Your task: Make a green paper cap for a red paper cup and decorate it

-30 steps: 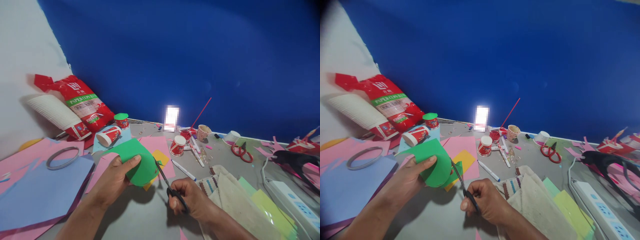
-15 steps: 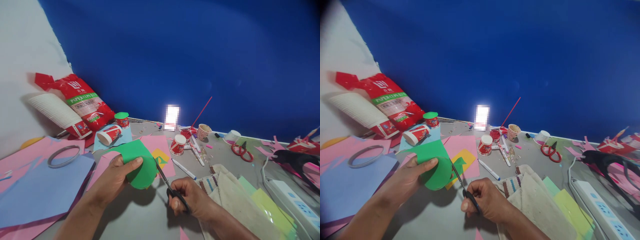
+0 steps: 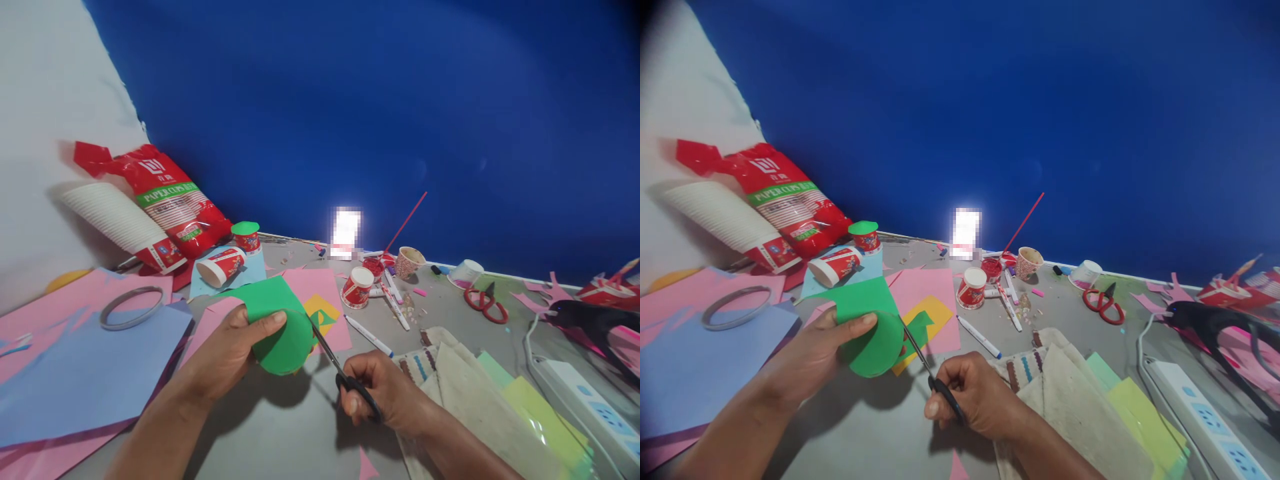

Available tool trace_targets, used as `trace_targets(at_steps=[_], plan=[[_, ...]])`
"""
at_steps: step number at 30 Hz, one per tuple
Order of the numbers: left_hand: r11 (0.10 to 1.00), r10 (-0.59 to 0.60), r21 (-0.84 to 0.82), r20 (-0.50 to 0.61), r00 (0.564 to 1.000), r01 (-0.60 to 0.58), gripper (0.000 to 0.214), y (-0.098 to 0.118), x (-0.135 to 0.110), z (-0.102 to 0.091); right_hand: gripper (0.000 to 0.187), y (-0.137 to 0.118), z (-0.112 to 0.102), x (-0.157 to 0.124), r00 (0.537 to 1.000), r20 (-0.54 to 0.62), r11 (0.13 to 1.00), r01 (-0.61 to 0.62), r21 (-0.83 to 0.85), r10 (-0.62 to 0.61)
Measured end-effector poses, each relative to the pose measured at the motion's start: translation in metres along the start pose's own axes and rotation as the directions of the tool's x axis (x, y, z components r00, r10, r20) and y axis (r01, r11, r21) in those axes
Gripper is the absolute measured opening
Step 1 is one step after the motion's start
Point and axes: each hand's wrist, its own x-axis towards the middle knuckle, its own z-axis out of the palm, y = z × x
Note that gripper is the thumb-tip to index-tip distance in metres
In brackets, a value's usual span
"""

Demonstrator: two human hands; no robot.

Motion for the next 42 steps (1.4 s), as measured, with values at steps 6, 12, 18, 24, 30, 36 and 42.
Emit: trace_targets(at_steps=[6, 12, 18, 24, 30, 36, 42], plan=[[1.000, 0.005, 0.021, 0.053, 0.999, -0.006, 0.020, -0.002, 0.001, -0.008, 0.066, -0.001, -0.001, -0.001, 1.000, 0.022, 1.000, -0.018, -0.020, 0.019], [0.997, 0.022, 0.066, 0.155, 0.988, -0.033, 0.027, 0.005, -0.001, -0.005, 0.063, -0.003, -0.002, -0.002, 0.999, 0.036, 0.999, -0.025, -0.044, 0.027], [0.997, 0.009, 0.079, 0.173, 0.985, -0.023, 0.029, 0.009, -0.003, -0.003, 0.064, -0.008, -0.002, -0.003, 0.998, 0.032, 0.997, -0.058, -0.047, 0.059], [0.996, 0.004, 0.088, 0.221, 0.975, -0.024, 0.027, 0.004, 0.000, -0.012, 0.060, -0.004, -0.003, -0.001, 0.997, 0.036, 0.997, -0.066, -0.032, 0.067], [0.993, 0.002, 0.117, 0.256, 0.967, -0.033, 0.027, 0.001, 0.002, -0.019, 0.053, -0.002, -0.003, 0.000, 0.996, 0.037, 0.996, -0.087, -0.016, 0.087], [0.989, -0.024, 0.145, 0.232, 0.972, -0.010, 0.024, 0.002, 0.000, -0.019, 0.053, -0.003, -0.003, -0.002, 0.995, 0.056, 0.996, -0.088, -0.009, 0.088], [0.987, -0.038, 0.159, 0.228, 0.973, 0.001, 0.027, 0.004, -0.001, -0.018, 0.057, -0.002, -0.004, -0.001, 0.995, 0.052, 0.996, -0.087, -0.012, 0.088]])
